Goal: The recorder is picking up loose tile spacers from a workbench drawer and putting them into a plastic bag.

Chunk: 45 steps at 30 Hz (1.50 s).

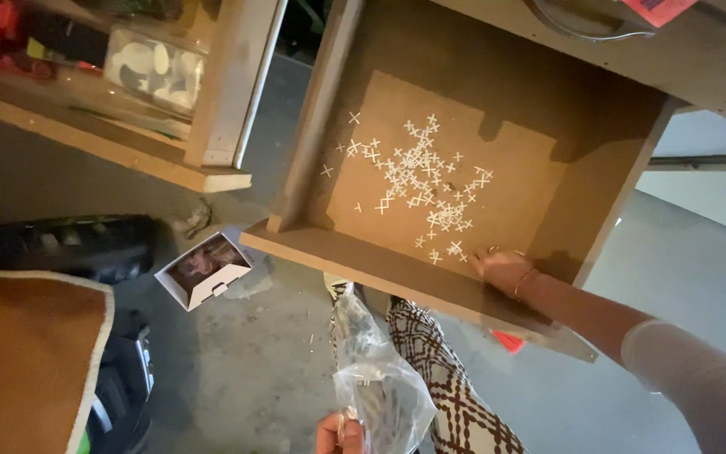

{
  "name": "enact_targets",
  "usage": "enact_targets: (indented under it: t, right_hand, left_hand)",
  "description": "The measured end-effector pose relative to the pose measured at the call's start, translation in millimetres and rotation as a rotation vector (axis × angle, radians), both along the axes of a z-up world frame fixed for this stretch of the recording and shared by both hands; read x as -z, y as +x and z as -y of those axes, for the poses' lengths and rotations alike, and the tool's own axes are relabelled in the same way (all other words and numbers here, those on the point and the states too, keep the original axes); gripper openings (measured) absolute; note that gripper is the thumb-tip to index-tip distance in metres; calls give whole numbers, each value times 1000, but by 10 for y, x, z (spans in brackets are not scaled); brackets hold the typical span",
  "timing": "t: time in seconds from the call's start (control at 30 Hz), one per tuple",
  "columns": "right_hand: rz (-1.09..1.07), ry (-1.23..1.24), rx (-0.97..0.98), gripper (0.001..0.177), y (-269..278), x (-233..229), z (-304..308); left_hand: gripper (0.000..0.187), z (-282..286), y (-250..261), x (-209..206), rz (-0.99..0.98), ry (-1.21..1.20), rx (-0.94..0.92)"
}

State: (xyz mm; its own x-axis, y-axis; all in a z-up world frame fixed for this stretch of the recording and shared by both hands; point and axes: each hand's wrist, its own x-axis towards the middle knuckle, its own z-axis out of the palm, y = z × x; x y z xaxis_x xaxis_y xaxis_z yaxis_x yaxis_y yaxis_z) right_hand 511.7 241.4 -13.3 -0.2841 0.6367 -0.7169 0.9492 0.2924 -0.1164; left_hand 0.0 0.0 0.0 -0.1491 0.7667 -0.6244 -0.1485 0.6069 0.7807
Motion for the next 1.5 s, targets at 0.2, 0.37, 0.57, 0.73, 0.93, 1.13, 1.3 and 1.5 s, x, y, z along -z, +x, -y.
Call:
enact_targets:
  t: [0.2, 0.37, 0.57, 0.73, 0.93, 1.13, 1.3, 1.5]
  right_hand:
    - [-90, -37, 121, 25, 328, 401, 180]
    - [-131, 45, 730, 29, -305, -1219, -645]
    - [-2008, -316, 1144, 54, -1491, -2540, -368]
    - [-1806, -315, 1278, 16, -2285, -3401, -557]
    - [-1088, -178, 967, 31, -2272, -3139, -649]
    - [-812, 267, 614, 53, -2090, -3032, -1059]
    - [-472, -246, 772, 64, -2193, -3414, -1261]
    - [-661, -134, 287, 75, -1971, -3168, -1106]
  left_hand:
    - [22, -525, 613, -82, 71, -33, -145]
    - [23, -1289, 1054, -762, -40, 43, -169]
    - [34, -2375, 1696, -2440, -6, -137, -312]
    - [34, -2356, 1705, -2584, 114, -138, -375]
    - [32, -2628, 1634, -2955, 42, 172, -332]
    - [27, -2600, 1462, -2866, 243, -78, -43]
    - [26, -2764, 1231, -2852, 233, -214, 102]
    - [19, -2816, 982, -2888, 513, -378, -80]
